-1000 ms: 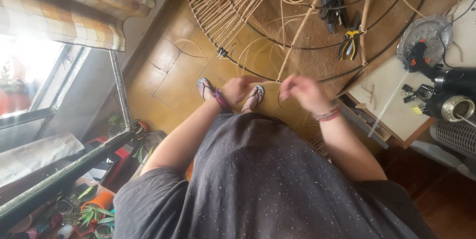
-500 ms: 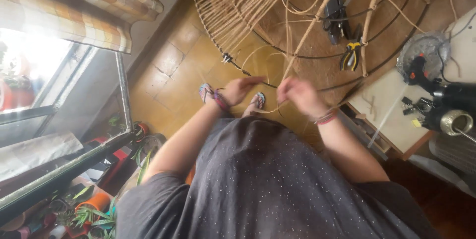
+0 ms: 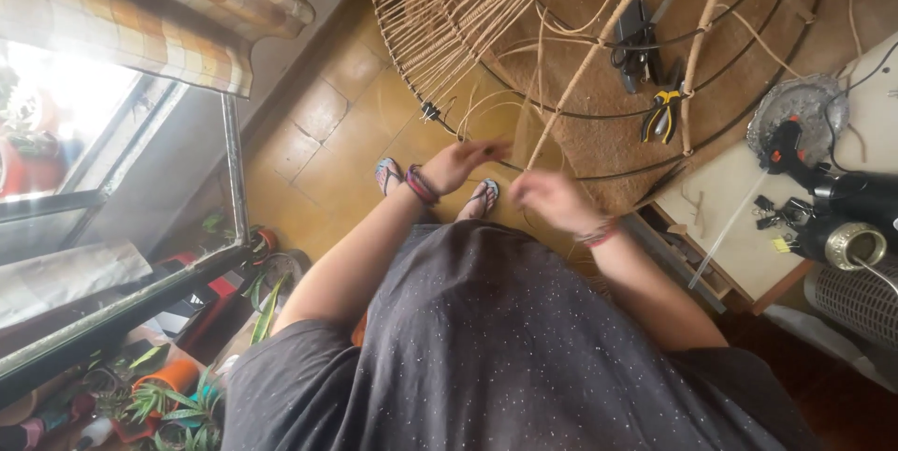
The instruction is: Weaving wicker or rattan strands through a circular frame to construct a chair seat.
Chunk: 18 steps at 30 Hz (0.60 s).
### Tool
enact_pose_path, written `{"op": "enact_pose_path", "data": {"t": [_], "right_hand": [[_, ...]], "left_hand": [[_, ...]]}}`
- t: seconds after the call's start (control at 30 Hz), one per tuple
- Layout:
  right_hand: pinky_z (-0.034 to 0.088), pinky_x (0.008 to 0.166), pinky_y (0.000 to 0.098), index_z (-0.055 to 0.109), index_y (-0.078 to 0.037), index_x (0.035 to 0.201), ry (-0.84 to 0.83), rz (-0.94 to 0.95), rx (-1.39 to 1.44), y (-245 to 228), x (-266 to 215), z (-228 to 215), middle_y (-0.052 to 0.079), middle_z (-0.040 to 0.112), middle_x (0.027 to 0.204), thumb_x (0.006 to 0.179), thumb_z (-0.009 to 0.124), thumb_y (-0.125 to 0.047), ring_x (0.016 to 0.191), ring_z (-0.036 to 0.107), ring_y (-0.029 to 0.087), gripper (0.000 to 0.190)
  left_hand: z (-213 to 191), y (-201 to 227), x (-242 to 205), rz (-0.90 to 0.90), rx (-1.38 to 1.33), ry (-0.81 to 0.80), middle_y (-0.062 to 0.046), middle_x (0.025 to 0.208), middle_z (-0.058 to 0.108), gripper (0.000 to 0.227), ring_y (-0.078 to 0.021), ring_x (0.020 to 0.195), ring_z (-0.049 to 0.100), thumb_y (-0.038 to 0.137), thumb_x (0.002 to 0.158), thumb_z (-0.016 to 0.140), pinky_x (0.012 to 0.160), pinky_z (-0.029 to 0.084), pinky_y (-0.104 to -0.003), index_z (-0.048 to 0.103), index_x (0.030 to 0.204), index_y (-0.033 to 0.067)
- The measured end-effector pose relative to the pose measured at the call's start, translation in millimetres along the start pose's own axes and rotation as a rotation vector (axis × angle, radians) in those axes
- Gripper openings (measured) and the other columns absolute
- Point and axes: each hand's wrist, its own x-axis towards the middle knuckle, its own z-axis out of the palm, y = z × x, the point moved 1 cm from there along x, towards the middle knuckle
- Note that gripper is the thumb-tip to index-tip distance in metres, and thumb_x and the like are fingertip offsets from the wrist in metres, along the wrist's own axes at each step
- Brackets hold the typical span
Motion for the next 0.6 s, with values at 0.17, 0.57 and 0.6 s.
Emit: {"op": "enact_pose_path", "data": {"t": [0.17,0.57,0.6], "right_hand": [[0.052,0.095,0.044,0.07,-0.007,0.113,-0.111,0.25,0.345,53.4,6.1,11.8,0.009,0.073,0.107,0.096,0.068,-0.019,0.102,0.068,0.024,0.022],[0.051,0.102,0.0512,0.075,-0.01,0.112,-0.498,0.195,-0.768,-10.5,4.2,11.0,0.017,0.071,0.119,0.092,0.058,0.001,0.116,0.066,0.038,0.029],[0.051,0.102,0.0512,0.075,-0.01,0.112,-0.498,0.192,-0.771,-22.1,9.0,10.3,0.017,0.071,0.119,0.092,0.058,0.001,0.116,0.066,0.038,0.029]], "left_hand": [[-40.4,99.6,-19.7,0.134,-0.974,-0.405,-0.004,0.07,0.068,0.015,-0.0022,0.055,0.058,0.014,0.098,0.063,0.043,0.038,-0.012,0.071,0.101,0.0018],[-29.9,122.2,-8.9,0.158,-1.318,-0.1,-0.001,0.059,0.052,0.024,-0.0093,0.049,0.053,0.023,0.107,0.05,0.043,0.046,-0.021,0.062,0.092,0.0086],[-22.6,98.9,-5.1,0.163,-1.316,-0.099,-0.001,0.059,0.052,0.024,-0.0093,0.049,0.053,0.023,0.107,0.05,0.043,0.046,-0.021,0.062,0.092,0.0086]]}}
